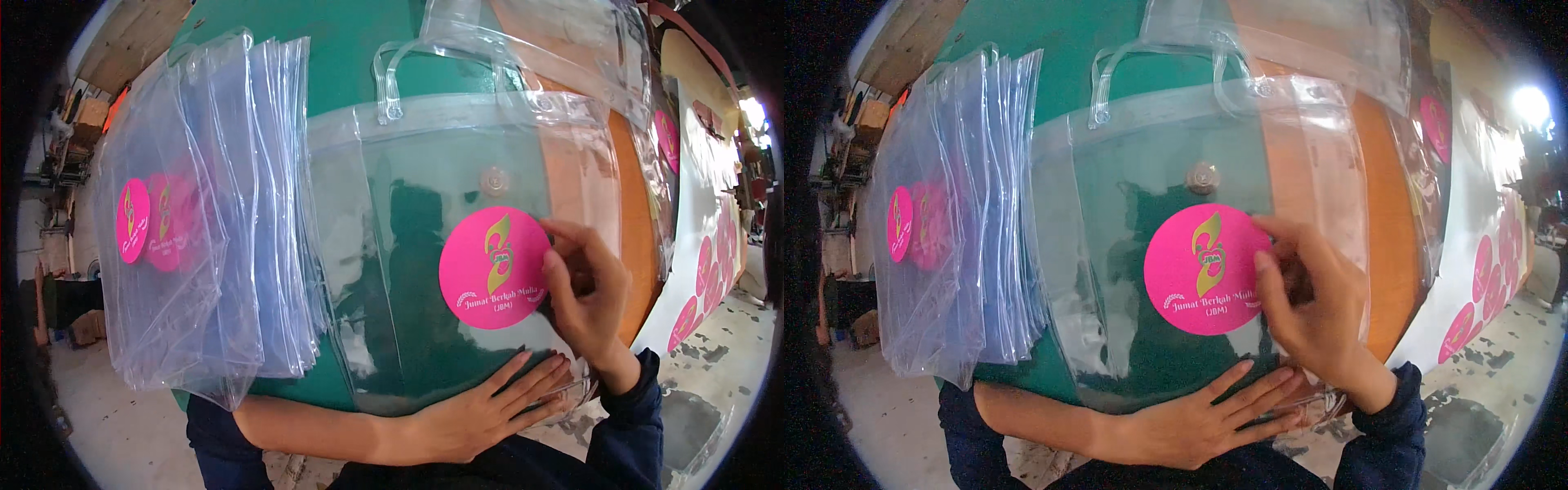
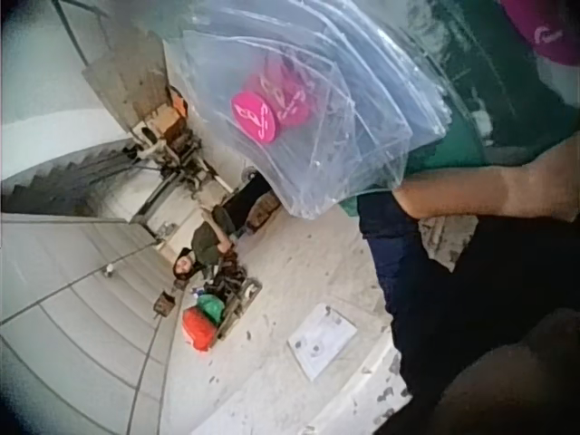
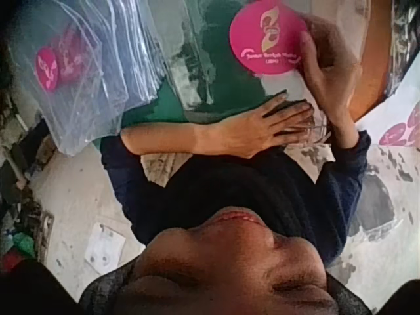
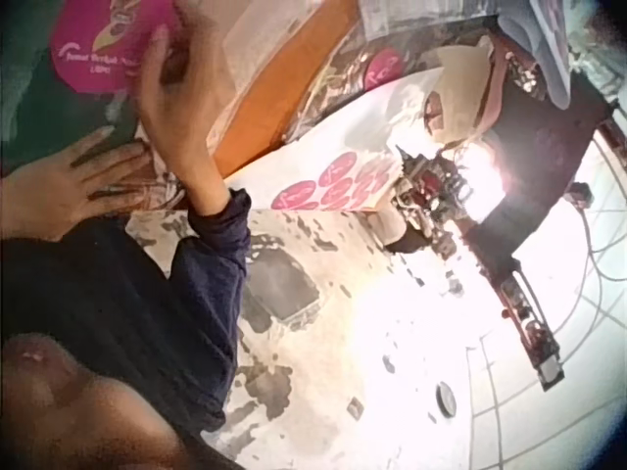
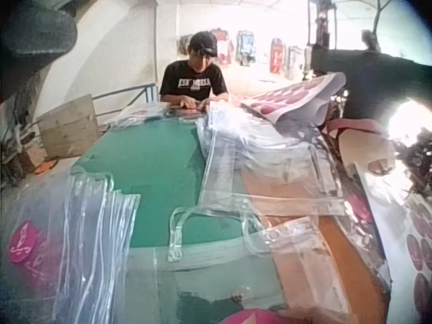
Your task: The person smooths a sticker onto a transparent plastic bag, sets the bag aside, peels another sticker from a backing sheet, and applies and smooths it onto another transparent plastic bag by hand.
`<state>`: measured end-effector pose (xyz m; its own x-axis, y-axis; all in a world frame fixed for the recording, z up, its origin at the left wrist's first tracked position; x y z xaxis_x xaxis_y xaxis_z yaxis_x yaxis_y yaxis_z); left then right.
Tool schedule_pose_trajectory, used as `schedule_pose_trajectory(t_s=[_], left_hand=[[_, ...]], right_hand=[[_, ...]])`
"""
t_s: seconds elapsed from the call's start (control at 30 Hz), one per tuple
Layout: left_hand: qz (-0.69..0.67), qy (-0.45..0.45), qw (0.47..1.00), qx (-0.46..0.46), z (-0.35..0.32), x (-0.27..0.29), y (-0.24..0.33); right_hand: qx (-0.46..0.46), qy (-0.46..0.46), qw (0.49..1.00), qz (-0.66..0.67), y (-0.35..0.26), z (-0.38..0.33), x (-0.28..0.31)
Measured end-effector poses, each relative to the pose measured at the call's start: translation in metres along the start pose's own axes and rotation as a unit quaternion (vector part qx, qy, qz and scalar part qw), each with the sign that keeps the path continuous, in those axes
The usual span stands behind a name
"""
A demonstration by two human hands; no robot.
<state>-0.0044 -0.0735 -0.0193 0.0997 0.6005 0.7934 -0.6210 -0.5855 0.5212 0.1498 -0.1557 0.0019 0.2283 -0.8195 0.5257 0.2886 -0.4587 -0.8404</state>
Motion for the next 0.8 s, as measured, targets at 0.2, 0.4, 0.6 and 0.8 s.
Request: schedule_pose_trajectory(t_s=[0.2,0.4,0.6,0.8], left_hand=[[0.01,-0.001,1.0,-0.001,-0.004,-0.006,0.005],[0.008,-0.007,1.0,0.001,-0.009,-0.001,0.018],[-0.006,-0.003,1.0,-0.003,-0.012,-0.004,0.014],[0.002,-0.011,1.0,-0.002,-0.01,-0.006,0.023]], right_hand=[[0.25,0.007,0.962,-0.107,-0.009,-0.006,0.0],[0.344,-0.197,0.903,-0.168,-0.028,-0.017,-0.005],[0.319,-0.36,0.84,-0.251,-0.021,-0.02,-0.009],[0.335,-0.366,0.835,-0.238,-0.026,-0.02,-0.008]])
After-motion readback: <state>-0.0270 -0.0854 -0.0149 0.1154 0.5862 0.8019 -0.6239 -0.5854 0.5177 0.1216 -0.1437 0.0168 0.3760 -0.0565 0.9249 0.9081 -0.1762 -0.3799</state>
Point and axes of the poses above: each hand's wrist, its own z-axis towards the middle knuckle, its own x-axis out of the back of the hand, y = z × x, the point moved 1 cm from there along z, towards the middle knuckle, and after that the axes turned 12 degrees about y, right-handed, at the moved point
